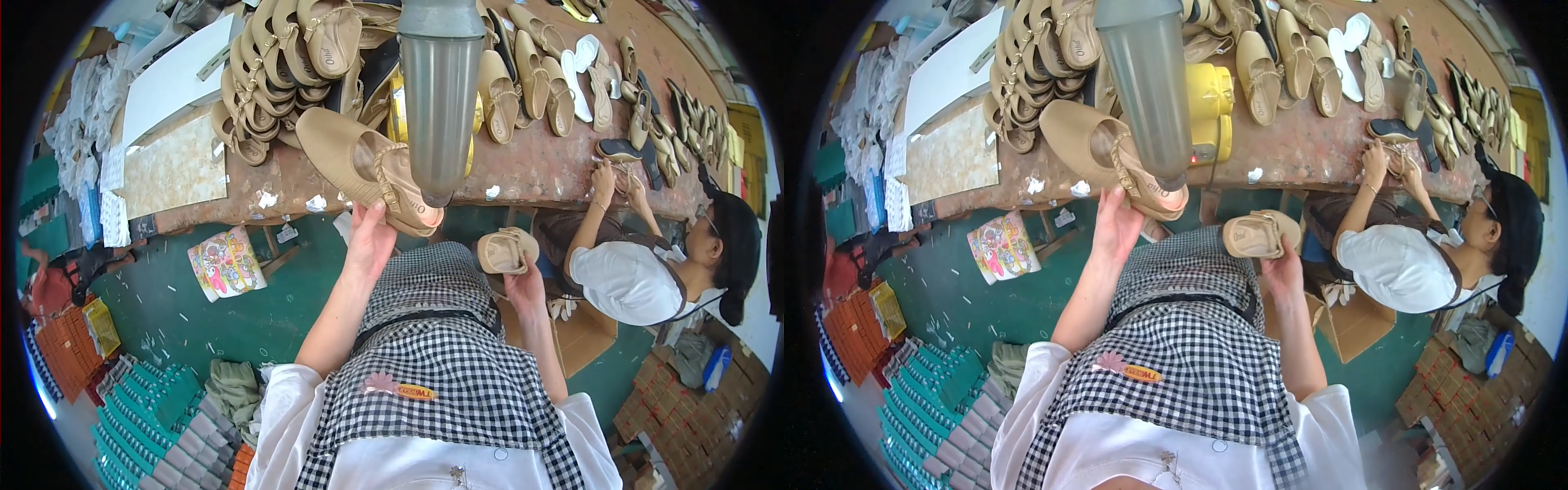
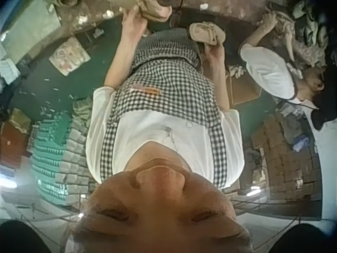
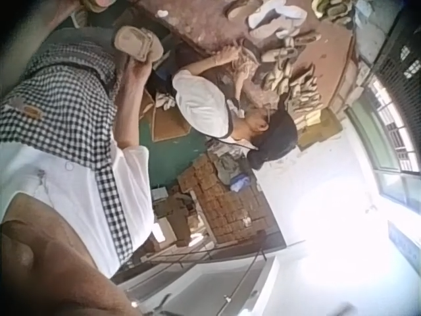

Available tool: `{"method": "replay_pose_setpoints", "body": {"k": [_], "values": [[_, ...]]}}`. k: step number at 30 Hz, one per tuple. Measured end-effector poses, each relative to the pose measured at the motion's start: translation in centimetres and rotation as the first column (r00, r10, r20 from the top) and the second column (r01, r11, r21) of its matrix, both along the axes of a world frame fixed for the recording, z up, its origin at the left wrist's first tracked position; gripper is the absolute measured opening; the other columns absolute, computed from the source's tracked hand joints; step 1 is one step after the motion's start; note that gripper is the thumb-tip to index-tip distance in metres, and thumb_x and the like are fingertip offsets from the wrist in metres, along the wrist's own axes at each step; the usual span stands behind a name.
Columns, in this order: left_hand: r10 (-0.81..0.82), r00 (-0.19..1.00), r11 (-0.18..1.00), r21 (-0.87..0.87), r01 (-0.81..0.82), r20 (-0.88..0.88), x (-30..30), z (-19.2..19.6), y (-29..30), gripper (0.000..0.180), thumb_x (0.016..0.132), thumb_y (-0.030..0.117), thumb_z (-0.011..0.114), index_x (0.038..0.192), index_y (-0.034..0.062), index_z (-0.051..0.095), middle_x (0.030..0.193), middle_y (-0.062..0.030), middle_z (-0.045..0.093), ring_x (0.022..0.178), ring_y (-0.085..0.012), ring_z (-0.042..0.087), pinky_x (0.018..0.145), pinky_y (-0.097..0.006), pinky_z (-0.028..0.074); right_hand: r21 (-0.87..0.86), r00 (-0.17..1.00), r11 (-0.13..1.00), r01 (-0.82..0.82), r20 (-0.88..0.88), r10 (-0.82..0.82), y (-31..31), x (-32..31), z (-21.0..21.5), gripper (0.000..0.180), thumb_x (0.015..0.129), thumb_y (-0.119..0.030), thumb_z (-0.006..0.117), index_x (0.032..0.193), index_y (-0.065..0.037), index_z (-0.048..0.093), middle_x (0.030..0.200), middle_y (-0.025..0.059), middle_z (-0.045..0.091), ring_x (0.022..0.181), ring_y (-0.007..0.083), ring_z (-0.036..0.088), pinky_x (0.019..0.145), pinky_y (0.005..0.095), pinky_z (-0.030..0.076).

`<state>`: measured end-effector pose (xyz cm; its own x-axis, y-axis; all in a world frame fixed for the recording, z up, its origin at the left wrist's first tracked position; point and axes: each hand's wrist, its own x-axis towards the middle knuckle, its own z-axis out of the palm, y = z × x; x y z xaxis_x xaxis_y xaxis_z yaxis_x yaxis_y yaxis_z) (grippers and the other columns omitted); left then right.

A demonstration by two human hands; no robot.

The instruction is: Inspecting shoes and holding them under a heating blower during the manufacturing process.

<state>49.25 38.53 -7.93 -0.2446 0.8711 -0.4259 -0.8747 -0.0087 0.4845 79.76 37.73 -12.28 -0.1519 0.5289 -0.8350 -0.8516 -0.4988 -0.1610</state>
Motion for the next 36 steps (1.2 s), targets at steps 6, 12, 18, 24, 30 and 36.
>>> {"method": "replay_pose_setpoints", "body": {"k": [6,12,18,24,30,36], "values": [[0.062,0.966,0.998,-0.029,-0.057,0.25,-0.2,0.3,0.3,0.048,0.091,0.031,0.045,0.132,0.0083,0.032,0.137,-0.008,0.035,0.127,-0.0251,0.031,0.108,-0.043,0.022,0.05,0.998,0.999,-0.001,0.062,-0.002,0.9,0.2,0.4,0.03,0.095,-0.019,0.037,0.117,0.0,0.045,0.111,0.0108,0.057,0.102,0.021,0.056,0.085,0.0322,0.05],[0.169,0.854,0.983,-0.145,-0.111,0.492,1.0,-0.8,-1.5,0.046,0.095,0.035,0.033,0.133,0.0099,0.029,0.136,-0.0071,0.035,0.126,-0.0248,0.033,0.106,-0.042,0.026,0.049,0.996,0.999,-0.018,0.084,0.014,1.0,-0.3,1.0,0.031,0.095,-0.018,0.036,0.119,0.001,0.044,0.112,0.0127,0.056,0.104,0.0229,0.055,0.087,0.0333,0.05],[0.21,0.798,0.974,-0.194,-0.119,0.565,1.8,-1.2,-1.8,0.043,0.095,0.033,0.032,0.132,0.0102,0.031,0.136,-0.0058,0.035,0.125,-0.0238,0.034,0.106,-0.04,0.027,0.079,0.999,0.996,-0.036,0.039,0.033,0.8,0.7,0.9,0.03,0.094,-0.016,0.039,0.118,0.001,0.044,0.11,0.0116,0.057,0.1,0.0224,0.058,0.087,0.033,0.05],[-0.513,0.857,0.801,-0.39,0.454,-0.055,-2.4,-4.0,-6.5,0.062,0.088,0.031,0.05,0.133,-0.0022,0.025,0.133,-0.0153,0.037,0.124,-0.0239,0.036,0.103,-0.039,0.03,0.26,0.858,0.887,-0.381,0.457,0.235,2.1,-5.2,3.6,0.031,0.091,-0.018,0.047,0.118,-0.003,0.044,0.112,0.0099,0.056,0.101,0.0207,0.056,0.087,0.0342,0.047],[-0.723,0.4,0.663,-0.403,0.631,-0.564,-3.8,0.9,-7.3,0.085,0.069,0.026,0.073,0.131,-0.0059,0.024,0.128,-0.0152,0.042,0.115,-0.0214,0.044,0.099,-0.032,0.034,0.23,0.37,0.3,-0.926,0.719,0.588,0.8,-13.2,3.2,0.058,0.092,-0.033,0.046,0.136,-0.003,0.024,0.119,0.0102,0.049,0.104,0.0158,0.048,0.08,0.025,0.044],[-0.283,0.46,0.944,-0.33,-0.023,-0.842,-12.9,9.3,3.1,0.055,0.075,0.011,0.066,0.122,0.0008,0.04,0.11,-0.0103,0.055,0.097,-0.017,0.054,0.083,-0.031,0.046,0.112,0.51,0.6,-0.792,0.662,0.549,7.2,-4.8,2.7,0.045,0.092,-0.032,0.044,0.127,-0.004,0.042,0.097,0.0054,0.059,0.078,0.0107,0.057,0.067,0.024,0.047]]}}
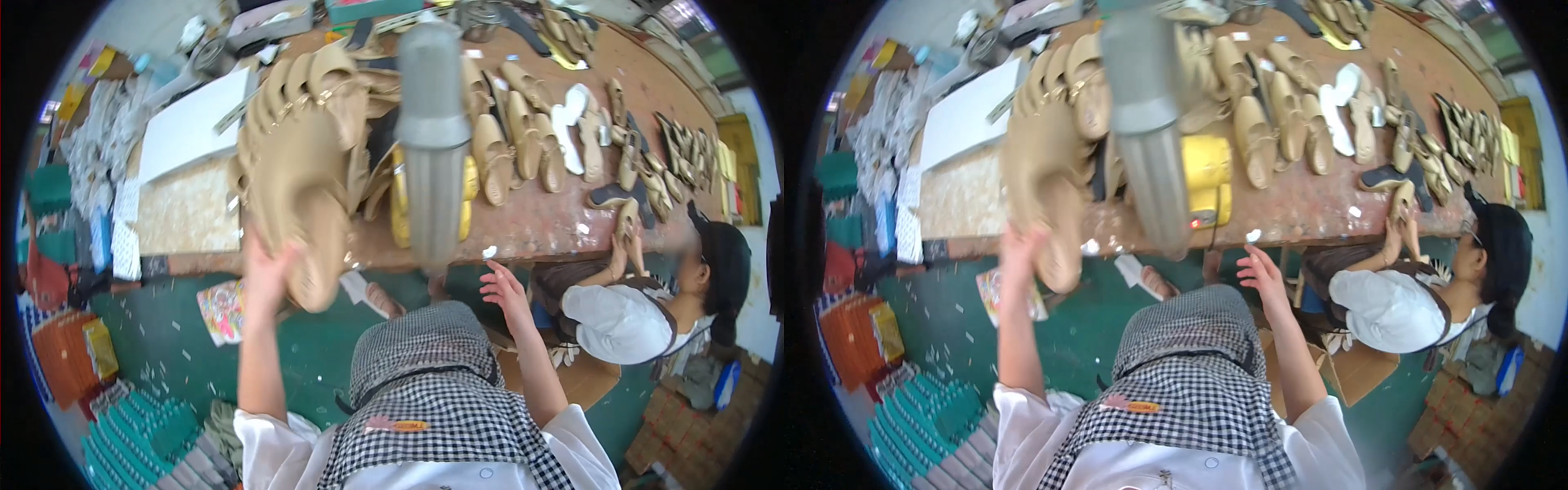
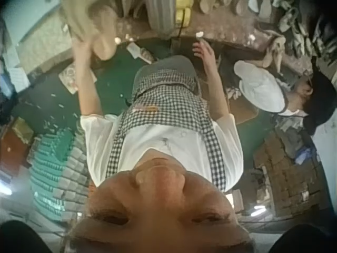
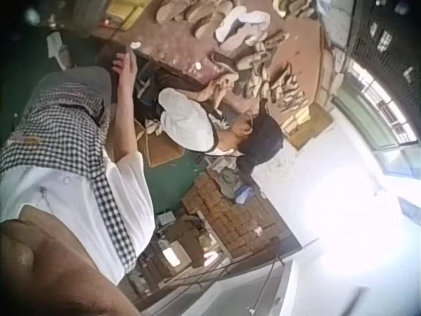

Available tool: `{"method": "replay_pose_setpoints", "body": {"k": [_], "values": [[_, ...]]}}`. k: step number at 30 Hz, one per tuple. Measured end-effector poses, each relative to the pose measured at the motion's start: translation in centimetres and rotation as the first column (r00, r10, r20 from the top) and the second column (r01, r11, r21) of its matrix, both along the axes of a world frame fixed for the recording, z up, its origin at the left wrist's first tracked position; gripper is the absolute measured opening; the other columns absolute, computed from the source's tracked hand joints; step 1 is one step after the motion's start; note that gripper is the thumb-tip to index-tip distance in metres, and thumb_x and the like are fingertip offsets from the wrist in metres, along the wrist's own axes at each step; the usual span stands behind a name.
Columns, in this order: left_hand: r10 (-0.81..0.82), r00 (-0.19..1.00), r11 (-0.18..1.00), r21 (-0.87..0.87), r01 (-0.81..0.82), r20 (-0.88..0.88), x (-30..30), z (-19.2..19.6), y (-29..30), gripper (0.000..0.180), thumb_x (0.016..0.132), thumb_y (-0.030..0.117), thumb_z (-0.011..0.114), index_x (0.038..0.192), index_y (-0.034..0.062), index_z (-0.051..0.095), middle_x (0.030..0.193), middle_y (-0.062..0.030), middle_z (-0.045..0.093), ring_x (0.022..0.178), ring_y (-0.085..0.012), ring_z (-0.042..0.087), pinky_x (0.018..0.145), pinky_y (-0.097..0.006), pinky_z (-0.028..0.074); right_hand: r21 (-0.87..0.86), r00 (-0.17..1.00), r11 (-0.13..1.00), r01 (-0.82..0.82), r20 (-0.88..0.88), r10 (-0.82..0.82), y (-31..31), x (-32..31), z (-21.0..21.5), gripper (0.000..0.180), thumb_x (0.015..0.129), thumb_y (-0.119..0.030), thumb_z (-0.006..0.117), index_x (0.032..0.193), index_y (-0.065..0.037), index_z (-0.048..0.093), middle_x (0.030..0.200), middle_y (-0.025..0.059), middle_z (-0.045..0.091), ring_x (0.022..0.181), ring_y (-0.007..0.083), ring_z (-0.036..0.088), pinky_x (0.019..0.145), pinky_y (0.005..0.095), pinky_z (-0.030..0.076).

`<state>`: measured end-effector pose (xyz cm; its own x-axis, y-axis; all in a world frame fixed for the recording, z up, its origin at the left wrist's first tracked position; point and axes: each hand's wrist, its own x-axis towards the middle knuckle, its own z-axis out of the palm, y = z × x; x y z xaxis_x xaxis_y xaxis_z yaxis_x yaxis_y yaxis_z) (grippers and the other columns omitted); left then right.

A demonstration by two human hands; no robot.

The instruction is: Inspecting shoes and holding them under a heating blower during the manufacturing process.

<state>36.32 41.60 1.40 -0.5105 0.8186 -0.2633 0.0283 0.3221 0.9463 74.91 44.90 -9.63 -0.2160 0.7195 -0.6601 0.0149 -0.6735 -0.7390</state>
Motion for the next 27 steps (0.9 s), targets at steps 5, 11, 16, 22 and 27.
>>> {"method": "replay_pose_setpoints", "body": {"k": [5,11,16,22,27], "values": [[-0.062,0.985,0.984,0.154,0.087,-0.162,-6.4,3.9,17.9,0.061,0.077,0.032,0.066,0.122,-0.0025,0.044,0.11,-0.0147,0.056,0.095,-0.018,0.055,0.084,-0.028,0.043,0.358,0.971,0.931,0.065,0.192,-0.142,8.9,1.9,-2.3,0.041,0.09,-0.022,0.049,0.126,-0.001,0.043,0.115,0.0082,0.055,0.1,0.0136,0.053,0.081,0.0261,0.045],[-0.213,0.675,0.894,-0.42,-0.157,-0.706,-8.4,-6.0,27.8,0.103,0.057,0.059,0.07,0.13,-0.0037,0.033,0.125,-0.0318,0.04,0.116,-0.0397,0.042,0.097,-0.04,0.034,0.391,0.806,0.889,0.236,0.432,-0.404,23.4,4.5,-10.7,0.043,0.083,-0.02,0.056,0.12,0.003,0.048,0.111,0.0156,0.057,0.102,0.0188,0.054,0.086,0.028,0.042],[-0.106,0.609,0.977,-0.196,-0.084,-0.786,-8.3,-5.2,27.0,0.095,0.066,0.053,0.067,0.134,-0.0003,0.029,0.126,-0.0313,0.035,0.119,-0.04,0.037,0.1,-0.039,0.03,0.274,0.9,0.952,0.138,0.366,-0.236,27.3,3.7,-13.7,0.032,0.084,-0.022,0.055,0.108,0.0,0.057,0.086,0.006,0.061,0.073,0.0121,0.054,0.065,0.0261,0.042],[0.024,0.471,0.987,0.096,0.129,-0.882,-10.2,-5.7,14.3,0.046,0.083,0.014,0.057,0.124,-0.0014,0.042,0.119,-0.0159,0.045,0.112,-0.0259,0.044,0.096,-0.034,0.034,0.414,0.933,0.894,0.17,0.225,-0.282,21.4,6.9,-9.6,0.027,0.086,-0.012,0.05,0.109,0.002,0.056,0.089,0.005,0.062,0.078,0.0096,0.055,0.07,0.0236,0.043],[-0.25,0.728,0.95,-0.308,0.056,-0.638,-1.8,-16.6,-8.3,0.04,0.083,0.017,0.057,0.116,-0.0035,0.049,0.117,-0.017,0.05,0.111,-0.0265,0.046,0.096,-0.035,0.034,0.31,0.951,0.905,0.29,0.014,-0.31,18.3,4.5,-8.7,0.028,0.087,-0.012,0.05,0.11,0.003,0.055,0.095,0.0067,0.062,0.085,0.0128,0.057,0.074,0.0253,0.044]]}}
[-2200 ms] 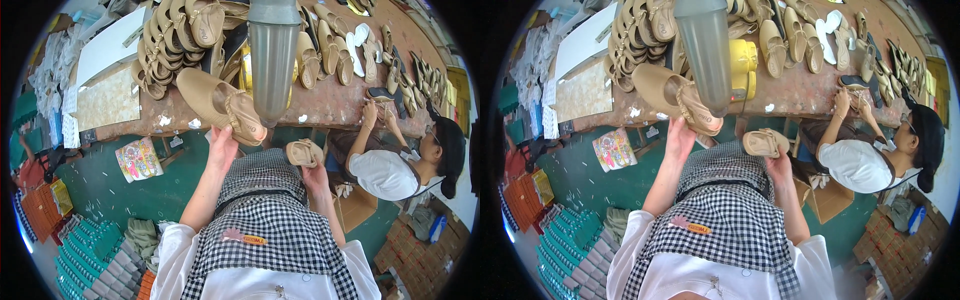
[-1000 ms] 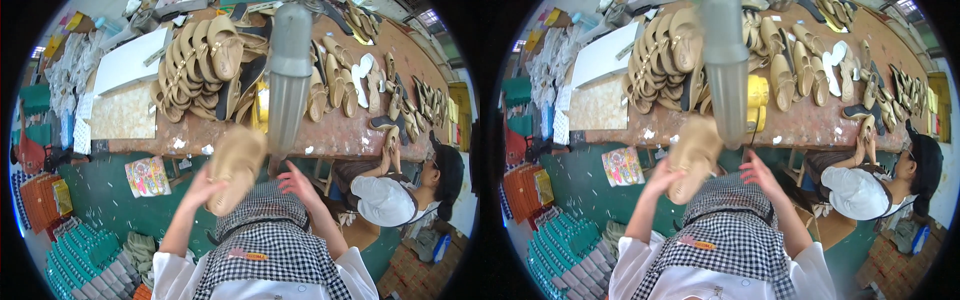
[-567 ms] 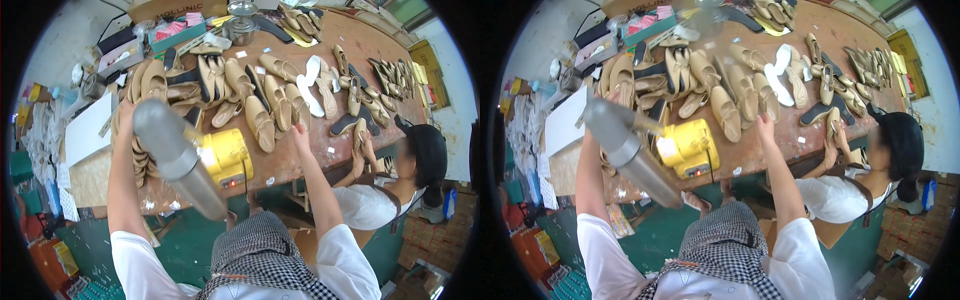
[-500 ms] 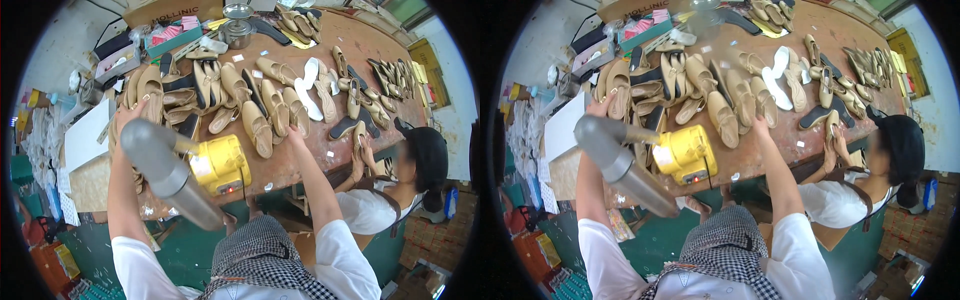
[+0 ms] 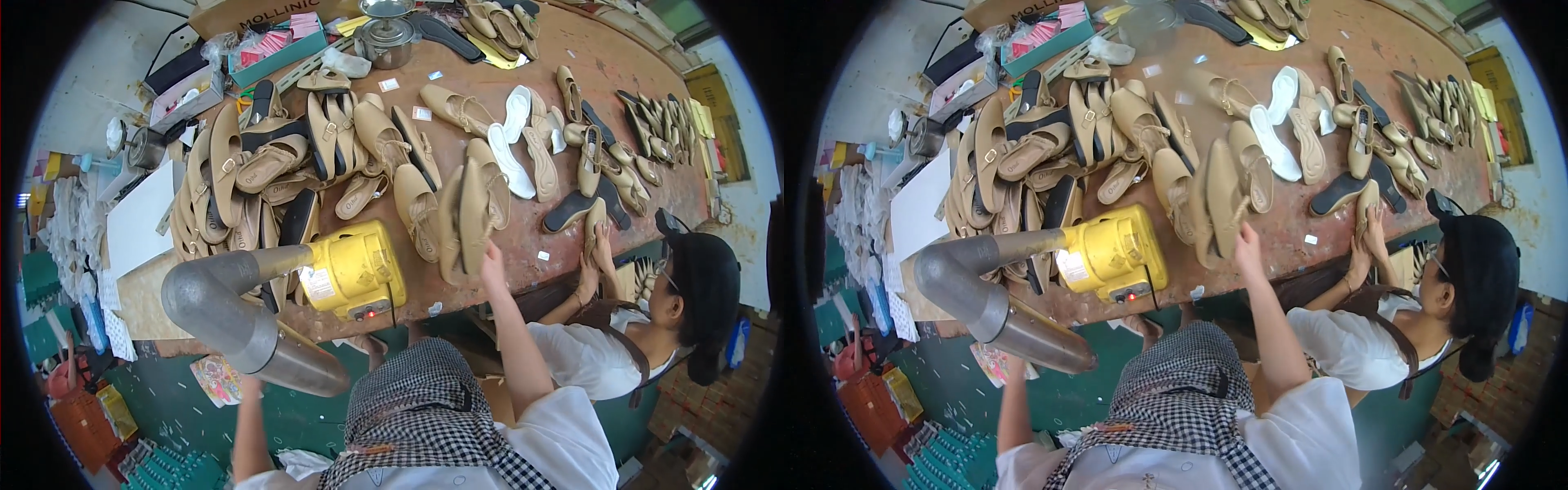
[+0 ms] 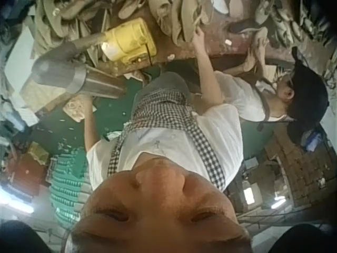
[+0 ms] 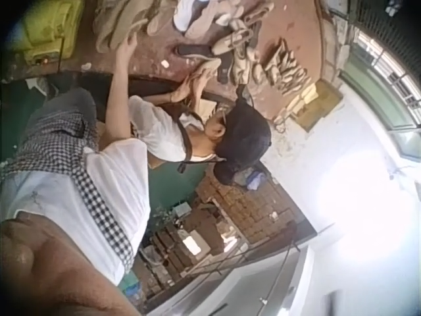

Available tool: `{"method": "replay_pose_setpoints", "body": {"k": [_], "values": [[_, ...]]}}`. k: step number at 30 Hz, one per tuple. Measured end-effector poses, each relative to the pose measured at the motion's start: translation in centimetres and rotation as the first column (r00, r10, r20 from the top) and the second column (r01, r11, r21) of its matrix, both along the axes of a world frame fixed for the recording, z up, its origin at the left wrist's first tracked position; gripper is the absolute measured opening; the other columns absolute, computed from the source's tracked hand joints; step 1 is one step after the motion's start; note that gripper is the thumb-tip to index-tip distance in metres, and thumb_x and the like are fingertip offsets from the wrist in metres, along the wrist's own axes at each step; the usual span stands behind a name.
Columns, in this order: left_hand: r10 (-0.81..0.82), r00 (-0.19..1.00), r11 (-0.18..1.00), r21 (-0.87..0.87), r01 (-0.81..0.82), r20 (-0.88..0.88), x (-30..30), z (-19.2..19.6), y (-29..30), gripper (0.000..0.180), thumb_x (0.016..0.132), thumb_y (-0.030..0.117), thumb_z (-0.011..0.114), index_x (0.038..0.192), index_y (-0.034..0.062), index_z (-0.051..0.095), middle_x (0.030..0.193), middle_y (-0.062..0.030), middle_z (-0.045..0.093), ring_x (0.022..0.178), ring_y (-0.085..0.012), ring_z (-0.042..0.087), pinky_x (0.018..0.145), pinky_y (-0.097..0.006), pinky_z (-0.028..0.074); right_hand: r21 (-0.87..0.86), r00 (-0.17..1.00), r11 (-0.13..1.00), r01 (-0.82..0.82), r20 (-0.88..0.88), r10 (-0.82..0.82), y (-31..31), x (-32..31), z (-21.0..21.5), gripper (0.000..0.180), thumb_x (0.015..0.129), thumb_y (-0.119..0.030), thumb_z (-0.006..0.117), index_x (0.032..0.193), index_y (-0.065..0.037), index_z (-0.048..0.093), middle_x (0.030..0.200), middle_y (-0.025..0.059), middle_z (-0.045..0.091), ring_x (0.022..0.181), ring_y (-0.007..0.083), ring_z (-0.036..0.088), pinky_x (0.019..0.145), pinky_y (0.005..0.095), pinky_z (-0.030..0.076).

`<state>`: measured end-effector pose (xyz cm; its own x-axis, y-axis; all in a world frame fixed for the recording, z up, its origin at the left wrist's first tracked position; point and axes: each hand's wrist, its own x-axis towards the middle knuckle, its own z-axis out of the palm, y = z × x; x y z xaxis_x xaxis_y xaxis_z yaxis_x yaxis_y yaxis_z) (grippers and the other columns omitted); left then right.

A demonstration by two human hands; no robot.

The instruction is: Inspecting shoes and holding them under a heating blower during the manufacturing process.

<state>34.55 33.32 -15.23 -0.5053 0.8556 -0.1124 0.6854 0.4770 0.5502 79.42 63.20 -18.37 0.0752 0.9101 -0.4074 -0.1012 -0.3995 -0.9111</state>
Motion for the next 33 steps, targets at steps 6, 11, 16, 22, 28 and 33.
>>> {"method": "replay_pose_setpoints", "body": {"k": [6,11,16,22,28,33], "values": [[0.132,0.633,0.915,-0.34,0.218,0.762,15.5,0.6,-1.9,0.029,0.084,0.023,0.059,0.107,0.005,0.061,0.094,-0.0058,0.063,0.087,-0.0128,0.056,0.08,-0.026,0.044,0.036,0.873,0.981,-0.192,0.463,0.154,1.3,-4.0,-3.6,0.026,0.084,-0.013,0.05,0.106,0.0,0.055,0.096,0.0201,0.06,0.084,0.032,0.058,0.075,0.0281,0.044],[0.106,0.044,0.939,-0.115,0.324,0.993,25.6,1.5,3.6,0.074,0.086,0.017,0.056,0.141,0.006,0.006,0.132,-0.0159,0.038,0.115,-0.0208,0.045,0.097,-0.031,0.035,0.018,0.979,0.982,-0.186,0.089,0.184,-8.3,-1.8,2.7,0.026,0.089,-0.009,0.044,0.111,0.004,0.051,0.1,0.0078,0.061,0.091,0.0172,0.057,0.078,0.0287,0.044],[0.114,-0.004,0.976,-0.111,0.186,0.994,27.3,5.8,8.1,0.064,0.082,0.015,0.061,0.132,0.0043,0.023,0.118,-0.009,0.047,0.104,-0.0194,0.051,0.082,-0.029,0.047,0.036,0.991,0.995,-0.096,0.093,0.092,-18.0,-2.1,9.4,0.031,0.09,-0.009,0.044,0.118,0.003,0.047,0.109,0.0092,0.057,0.097,0.0164,0.054,0.083,0.0291,0.043],[0.228,-0.15,0.966,-0.204,0.159,0.962,26.4,6.9,4.5,0.059,0.084,0.019,0.061,0.129,0.0052,0.026,0.115,-0.0098,0.049,0.097,-0.0176,0.055,0.072,-0.028,0.052,0.179,0.86,0.977,-0.113,0.51,0.006,-22.3,-4.0,13.6,0.045,0.086,-0.006,0.045,0.13,0.001,0.035,0.084,0.0128,0.058,0.074,0.0164,0.056,0.068,0.0254,0.045],[0.013,-0.053,0.994,-0.007,0.112,0.999,24.9,6.8,1.5,0.063,0.08,0.017,0.065,0.128,0.0029,0.027,0.114,-0.0105,0.049,0.097,-0.0157,0.054,0.074,-0.026,0.05,0.002,0.754,0.989,-0.148,0.647,0.112,-28.1,-6.4,15.0,0.054,0.084,-0.003,0.048,0.134,-0.001,0.029,0.06,0.0053,0.051,0.051,0.0077,0.044,0.047,0.0251,0.039],[-0.094,0.145,0.99,0.077,0.12,0.985,21.4,7.3,-0.7,0.063,0.072,0.011,0.069,0.124,-0.0012,0.035,0.114,-0.0103,0.05,0.099,-0.0158,0.052,0.079,-0.025,0.046,-0.011,0.904,0.987,-0.16,0.401,0.151,-30.3,-8.1,15.6,0.059,0.084,-0.004,0.05,0.137,-0.003,0.023,0.063,0.0022,0.052,0.053,0.0096,0.047,0.052,0.0235,0.042]]}}
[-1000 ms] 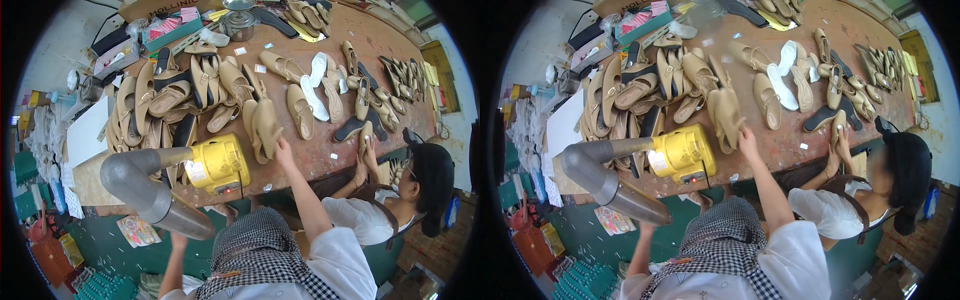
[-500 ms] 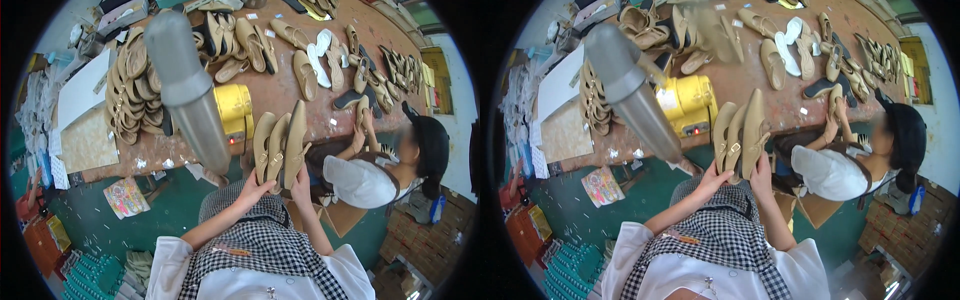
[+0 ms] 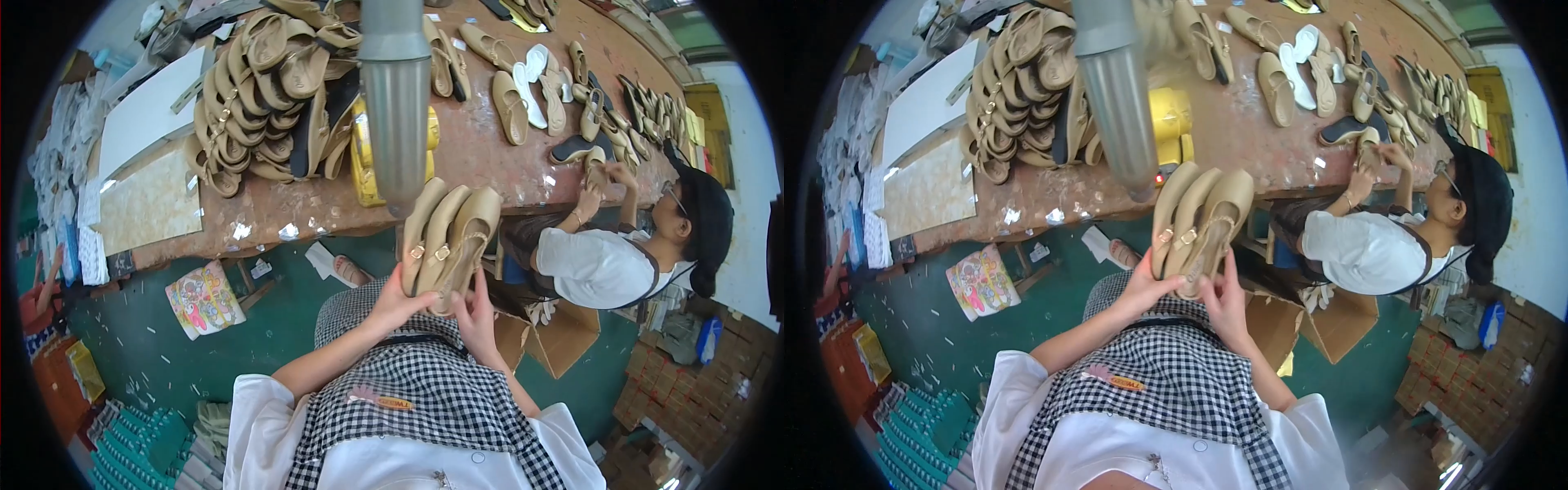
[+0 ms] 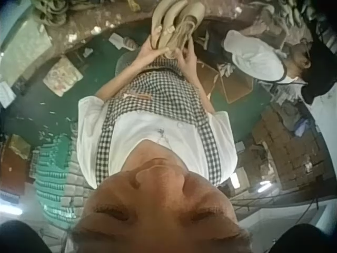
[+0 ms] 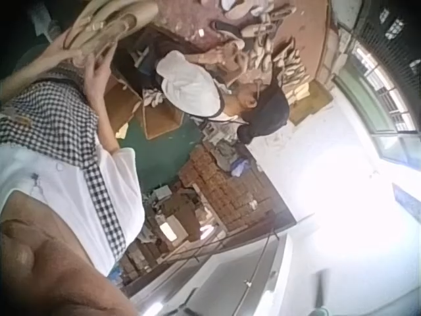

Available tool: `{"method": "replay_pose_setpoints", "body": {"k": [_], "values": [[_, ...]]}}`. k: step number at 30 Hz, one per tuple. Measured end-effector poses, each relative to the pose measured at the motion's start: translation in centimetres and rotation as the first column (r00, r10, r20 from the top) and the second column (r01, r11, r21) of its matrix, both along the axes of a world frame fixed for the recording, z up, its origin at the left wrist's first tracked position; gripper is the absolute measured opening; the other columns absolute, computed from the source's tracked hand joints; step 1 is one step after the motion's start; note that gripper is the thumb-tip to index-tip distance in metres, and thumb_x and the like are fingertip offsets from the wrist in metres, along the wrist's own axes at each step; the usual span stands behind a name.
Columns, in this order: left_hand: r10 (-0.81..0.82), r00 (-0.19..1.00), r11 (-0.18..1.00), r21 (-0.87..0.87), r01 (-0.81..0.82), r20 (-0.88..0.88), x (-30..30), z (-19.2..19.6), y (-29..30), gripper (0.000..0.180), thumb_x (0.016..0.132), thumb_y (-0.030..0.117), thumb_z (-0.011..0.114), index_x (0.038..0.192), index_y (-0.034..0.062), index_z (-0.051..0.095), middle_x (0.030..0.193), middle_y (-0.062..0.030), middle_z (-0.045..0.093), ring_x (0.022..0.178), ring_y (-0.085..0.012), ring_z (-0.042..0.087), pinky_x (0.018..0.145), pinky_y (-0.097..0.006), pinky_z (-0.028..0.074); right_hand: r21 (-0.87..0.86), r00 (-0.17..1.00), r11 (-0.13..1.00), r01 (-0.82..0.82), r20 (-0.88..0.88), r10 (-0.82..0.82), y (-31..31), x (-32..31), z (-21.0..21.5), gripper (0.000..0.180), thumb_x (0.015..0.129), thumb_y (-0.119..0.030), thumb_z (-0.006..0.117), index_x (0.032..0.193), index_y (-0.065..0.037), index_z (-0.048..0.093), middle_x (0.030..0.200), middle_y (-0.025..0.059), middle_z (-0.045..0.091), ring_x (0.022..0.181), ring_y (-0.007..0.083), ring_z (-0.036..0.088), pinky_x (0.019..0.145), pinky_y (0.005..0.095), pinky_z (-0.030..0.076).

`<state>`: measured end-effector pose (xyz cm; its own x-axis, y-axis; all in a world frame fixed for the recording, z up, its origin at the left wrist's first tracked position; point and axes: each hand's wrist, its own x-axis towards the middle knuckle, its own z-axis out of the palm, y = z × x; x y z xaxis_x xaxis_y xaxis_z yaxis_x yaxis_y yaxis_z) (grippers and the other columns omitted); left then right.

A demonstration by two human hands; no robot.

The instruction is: Inspecting shoes and holding them under a heating blower during the manufacturing process.

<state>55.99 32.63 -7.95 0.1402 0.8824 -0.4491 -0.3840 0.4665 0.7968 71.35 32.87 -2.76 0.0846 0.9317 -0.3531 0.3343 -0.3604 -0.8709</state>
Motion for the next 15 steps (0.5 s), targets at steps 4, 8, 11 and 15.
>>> {"method": "replay_pose_setpoints", "body": {"k": [4,8,11,15], "values": [[-0.087,0.995,0.996,-0.041,0.085,-0.046,-6.3,-0.6,-2.3,0.069,0.072,0.012,0.068,0.129,-0.0017,0.031,0.116,-0.01,0.05,0.101,-0.0156,0.051,0.08,-0.026,0.046,-0.095,0.978,0.992,-0.083,-0.198,0.063,3.5,2.6,-0.4,0.058,0.09,-0.022,0.048,0.139,-0.01,0.02,0.105,0.0113,0.054,0.091,0.0155,0.054,0.076,0.0304,0.047],[-0.208,0.978,0.975,-0.068,0.21,0.03,-10.2,2.3,-3.0,0.077,0.071,0.017,0.07,0.132,-0.0024,0.027,0.12,-0.0131,0.048,0.107,-0.0181,0.049,0.089,-0.029,0.042,-0.41,0.752,0.891,-0.193,-0.645,-0.134,8.6,1.6,-3.9,0.056,0.092,-0.04,0.041,0.138,-0.013,0.024,0.135,0.0119,0.036,0.12,0.0227,0.039,0.096,0.0395,0.036],[-0.295,0.946,0.955,-0.016,0.296,-0.136,-10.8,3.8,-3.4,0.082,0.07,0.024,0.072,0.133,-0.0017,0.026,0.123,-0.0161,0.047,0.109,-0.0227,0.049,0.093,-0.033,0.039,-0.324,0.758,0.923,-0.207,-0.65,-0.058,8.2,-1.2,-5.6,0.038,0.093,-0.032,0.044,0.12,-0.005,0.047,0.117,0.0075,0.051,0.105,0.0149,0.049,0.088,0.0276,0.041],[-0.361,0.837,0.932,-0.197,0.305,-0.411,-10.9,6.0,-3.3,0.093,0.064,0.034,0.076,0.133,-0.0028,0.025,0.126,-0.0178,0.042,0.117,-0.0256,0.043,0.098,-0.034,0.034,-0.316,0.787,0.937,-0.146,-0.611,-0.084,8.6,-2.1,-5.8,0.032,0.093,-0.027,0.046,0.115,-0.005,0.05,0.106,0.005,0.055,0.096,0.0127,0.052,0.085,0.0266,0.042]]}}
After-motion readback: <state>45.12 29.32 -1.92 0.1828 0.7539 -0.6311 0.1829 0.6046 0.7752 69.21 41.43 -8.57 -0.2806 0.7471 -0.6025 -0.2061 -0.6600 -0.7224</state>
